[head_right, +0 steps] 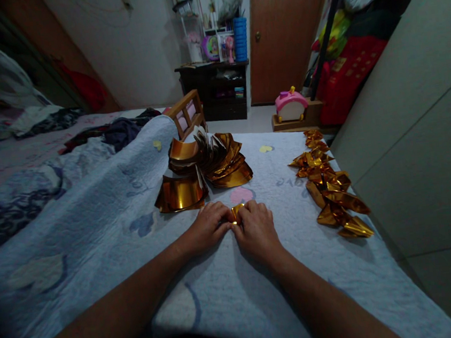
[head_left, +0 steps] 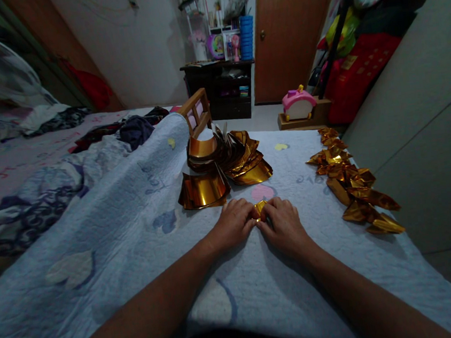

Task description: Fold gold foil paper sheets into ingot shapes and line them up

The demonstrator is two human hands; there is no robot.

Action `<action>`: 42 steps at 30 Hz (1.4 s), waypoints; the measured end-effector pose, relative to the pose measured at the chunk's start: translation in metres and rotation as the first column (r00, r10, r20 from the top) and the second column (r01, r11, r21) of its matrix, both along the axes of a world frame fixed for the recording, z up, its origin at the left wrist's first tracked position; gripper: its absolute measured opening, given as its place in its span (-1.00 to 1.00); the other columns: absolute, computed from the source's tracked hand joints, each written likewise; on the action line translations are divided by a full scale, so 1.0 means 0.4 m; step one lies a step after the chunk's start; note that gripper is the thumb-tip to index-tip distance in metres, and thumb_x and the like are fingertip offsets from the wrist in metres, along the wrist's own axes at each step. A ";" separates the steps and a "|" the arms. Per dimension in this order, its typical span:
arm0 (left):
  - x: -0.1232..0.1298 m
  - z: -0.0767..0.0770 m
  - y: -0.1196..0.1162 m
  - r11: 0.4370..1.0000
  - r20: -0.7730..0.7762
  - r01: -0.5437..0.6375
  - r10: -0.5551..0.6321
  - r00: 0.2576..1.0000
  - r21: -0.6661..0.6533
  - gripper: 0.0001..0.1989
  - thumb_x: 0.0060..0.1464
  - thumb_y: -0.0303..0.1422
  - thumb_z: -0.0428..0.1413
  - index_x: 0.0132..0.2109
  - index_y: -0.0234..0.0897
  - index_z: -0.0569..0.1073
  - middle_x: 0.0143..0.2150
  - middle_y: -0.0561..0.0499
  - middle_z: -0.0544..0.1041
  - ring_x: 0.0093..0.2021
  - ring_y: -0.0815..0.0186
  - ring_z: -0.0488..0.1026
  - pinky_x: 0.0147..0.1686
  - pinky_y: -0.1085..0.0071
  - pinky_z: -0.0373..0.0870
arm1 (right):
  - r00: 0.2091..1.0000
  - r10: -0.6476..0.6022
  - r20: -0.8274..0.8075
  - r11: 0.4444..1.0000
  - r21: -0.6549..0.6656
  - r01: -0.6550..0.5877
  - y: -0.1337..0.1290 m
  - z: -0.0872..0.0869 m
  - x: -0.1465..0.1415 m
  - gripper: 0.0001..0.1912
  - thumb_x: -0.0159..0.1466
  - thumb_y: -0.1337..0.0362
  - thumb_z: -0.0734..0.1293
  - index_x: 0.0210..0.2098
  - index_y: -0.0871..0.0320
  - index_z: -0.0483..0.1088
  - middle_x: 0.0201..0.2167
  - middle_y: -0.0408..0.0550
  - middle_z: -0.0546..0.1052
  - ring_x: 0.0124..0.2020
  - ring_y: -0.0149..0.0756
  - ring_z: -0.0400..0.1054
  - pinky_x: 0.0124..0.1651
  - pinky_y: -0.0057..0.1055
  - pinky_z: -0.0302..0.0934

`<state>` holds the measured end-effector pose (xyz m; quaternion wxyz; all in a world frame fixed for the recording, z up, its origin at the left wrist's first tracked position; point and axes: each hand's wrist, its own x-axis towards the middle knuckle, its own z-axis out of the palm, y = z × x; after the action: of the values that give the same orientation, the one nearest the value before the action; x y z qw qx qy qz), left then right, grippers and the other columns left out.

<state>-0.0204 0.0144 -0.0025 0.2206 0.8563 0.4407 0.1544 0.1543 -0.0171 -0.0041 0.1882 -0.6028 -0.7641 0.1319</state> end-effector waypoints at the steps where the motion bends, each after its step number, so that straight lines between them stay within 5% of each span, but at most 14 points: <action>1: 0.000 -0.001 -0.001 1.000 -0.024 -0.005 0.005 1.000 0.008 -0.93 0.25 -0.35 0.13 -0.16 -0.23 0.46 -0.12 -0.03 0.49 -0.04 0.14 0.33 -0.04 0.22 0.20 | 1.000 -0.001 0.013 1.000 -0.002 0.001 0.000 0.002 -0.001 -0.90 0.29 0.22 0.36 -0.29 0.12 0.43 -0.17 0.02 0.43 -0.11 -0.10 0.25 -0.07 -0.22 0.05; 8: -0.001 0.003 -0.004 1.000 -0.077 -0.006 0.006 0.997 -0.002 -0.92 0.28 -0.32 0.09 -0.13 -0.20 0.44 -0.09 -0.02 0.47 -0.02 0.15 0.31 -0.04 0.22 0.15 | 0.998 0.015 0.065 1.000 -0.023 -0.013 -0.001 0.008 -0.002 -0.89 0.31 0.22 0.34 -0.21 0.11 0.45 -0.11 0.05 0.43 -0.07 -0.07 0.25 -0.05 -0.20 0.07; 18: -0.001 0.010 -0.006 1.000 -0.094 -0.002 0.001 0.996 -0.014 -0.94 0.27 -0.35 0.08 -0.13 -0.21 0.42 -0.07 -0.02 0.46 -0.04 0.17 0.30 -0.05 0.25 0.16 | 0.994 0.086 -0.073 0.990 -0.101 -0.093 0.006 0.007 0.027 -0.75 0.29 0.36 0.32 -0.06 0.01 0.46 -0.05 -0.01 0.42 -0.03 -0.10 0.24 0.03 -0.21 0.07; 26: -0.006 -0.004 -0.006 1.000 -0.055 0.014 -0.013 0.998 0.019 -0.93 0.24 -0.38 0.09 -0.12 -0.20 0.42 -0.11 -0.02 0.45 -0.05 0.14 0.30 -0.05 0.23 0.18 | 0.979 0.129 -0.156 0.982 -0.116 -0.148 0.001 0.018 0.043 -0.46 0.07 0.61 0.22 -0.05 0.00 0.43 -0.04 -0.04 0.42 0.00 -0.14 0.22 0.05 -0.24 0.07; 32: -0.007 0.007 -0.014 0.999 0.024 0.029 -0.030 0.999 0.042 -0.91 0.20 -0.45 0.08 -0.14 -0.22 0.42 -0.09 -0.04 0.44 -0.03 0.15 0.32 -0.03 0.23 0.22 | 0.947 0.145 -0.286 0.982 -0.079 -0.174 0.013 0.004 0.063 -0.59 0.01 0.55 0.20 -0.17 0.12 0.37 -0.13 -0.02 0.45 -0.05 -0.16 0.27 0.04 -0.23 0.14; 37: 0.003 0.005 -0.020 0.998 0.075 0.003 -0.008 0.997 0.070 -0.92 0.20 -0.40 0.11 -0.15 -0.24 0.38 -0.11 -0.06 0.43 -0.07 0.16 0.34 -0.06 0.24 0.26 | 0.865 -0.005 -0.501 1.000 -0.024 -0.009 0.034 -0.009 0.078 -0.84 0.19 0.39 0.19 -0.26 0.13 0.36 -0.29 -0.06 0.47 -0.24 -0.23 0.35 -0.15 -0.32 0.23; 42: 0.012 0.006 -0.020 0.998 0.095 -0.007 0.001 0.995 0.063 -0.87 0.18 -0.37 0.15 -0.14 -0.24 0.36 -0.14 -0.05 0.43 -0.10 0.16 0.34 -0.09 0.25 0.29 | 0.892 -0.091 -0.442 0.992 0.042 0.122 0.050 -0.012 0.091 -0.85 0.27 0.34 0.19 -0.29 0.14 0.40 -0.31 -0.03 0.51 -0.26 -0.22 0.37 -0.17 -0.31 0.21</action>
<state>-0.0156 0.0066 -0.0001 0.2139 0.8537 0.4262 0.2094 0.1907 0.0029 -0.0088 0.3832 -0.5915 -0.6720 0.2274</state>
